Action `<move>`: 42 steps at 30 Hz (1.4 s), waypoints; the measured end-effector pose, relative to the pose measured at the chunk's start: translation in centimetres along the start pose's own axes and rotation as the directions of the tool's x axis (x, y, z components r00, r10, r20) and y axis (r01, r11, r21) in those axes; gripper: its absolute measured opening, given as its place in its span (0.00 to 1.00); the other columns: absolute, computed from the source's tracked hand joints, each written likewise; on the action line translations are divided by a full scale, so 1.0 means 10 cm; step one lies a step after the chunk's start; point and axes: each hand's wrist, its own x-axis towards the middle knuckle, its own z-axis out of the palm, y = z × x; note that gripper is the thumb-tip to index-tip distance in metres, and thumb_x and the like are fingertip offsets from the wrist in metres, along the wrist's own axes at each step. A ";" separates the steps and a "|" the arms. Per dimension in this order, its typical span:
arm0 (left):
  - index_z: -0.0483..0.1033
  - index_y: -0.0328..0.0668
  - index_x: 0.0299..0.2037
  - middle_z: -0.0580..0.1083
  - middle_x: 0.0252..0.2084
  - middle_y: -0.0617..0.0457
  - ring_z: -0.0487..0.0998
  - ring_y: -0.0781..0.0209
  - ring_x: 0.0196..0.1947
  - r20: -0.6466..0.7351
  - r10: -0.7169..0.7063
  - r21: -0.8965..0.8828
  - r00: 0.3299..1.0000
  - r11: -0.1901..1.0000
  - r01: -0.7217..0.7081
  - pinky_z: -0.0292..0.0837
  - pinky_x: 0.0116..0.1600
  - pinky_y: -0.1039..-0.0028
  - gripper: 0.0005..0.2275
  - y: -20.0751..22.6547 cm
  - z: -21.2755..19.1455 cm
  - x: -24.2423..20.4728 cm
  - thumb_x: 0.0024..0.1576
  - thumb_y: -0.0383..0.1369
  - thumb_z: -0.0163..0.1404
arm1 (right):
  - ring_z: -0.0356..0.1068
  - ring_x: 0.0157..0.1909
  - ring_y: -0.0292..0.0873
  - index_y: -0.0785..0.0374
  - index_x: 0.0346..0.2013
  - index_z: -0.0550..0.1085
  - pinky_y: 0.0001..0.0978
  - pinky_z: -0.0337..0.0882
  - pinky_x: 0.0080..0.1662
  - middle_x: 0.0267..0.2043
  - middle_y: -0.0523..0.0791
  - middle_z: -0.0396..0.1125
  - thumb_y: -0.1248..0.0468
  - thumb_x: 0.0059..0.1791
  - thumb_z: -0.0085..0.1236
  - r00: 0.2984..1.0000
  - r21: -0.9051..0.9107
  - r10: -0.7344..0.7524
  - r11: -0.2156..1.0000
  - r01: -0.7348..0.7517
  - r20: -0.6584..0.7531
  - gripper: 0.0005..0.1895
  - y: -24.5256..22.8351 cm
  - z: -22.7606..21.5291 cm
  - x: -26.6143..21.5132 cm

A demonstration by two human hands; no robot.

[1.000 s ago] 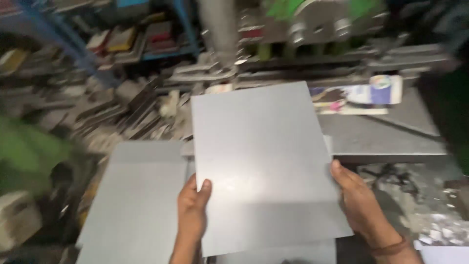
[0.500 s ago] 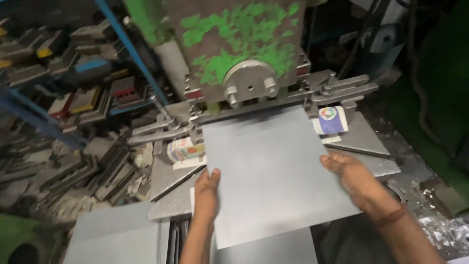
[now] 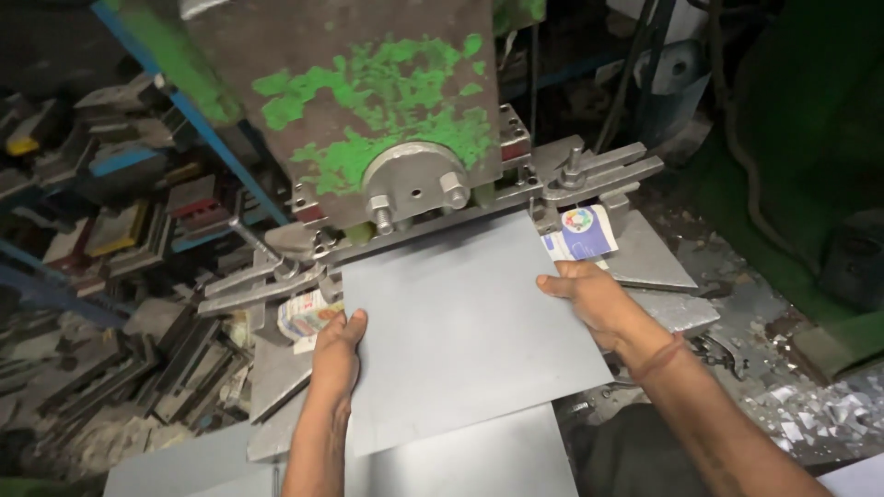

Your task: Stamping vents into metal plates using an industrial press machine.

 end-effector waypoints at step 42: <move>0.51 0.32 0.70 0.65 0.66 0.33 0.70 0.44 0.65 -0.049 0.152 0.426 0.987 0.897 -0.117 0.67 0.66 0.59 0.37 -0.21 -0.31 -1.43 0.52 0.34 0.57 | 0.67 0.26 0.50 0.77 0.48 0.73 0.39 0.68 0.31 0.32 0.59 0.70 0.68 0.55 0.50 0.991 -0.137 0.120 0.982 -0.128 -0.063 0.13 0.00 0.22 -1.37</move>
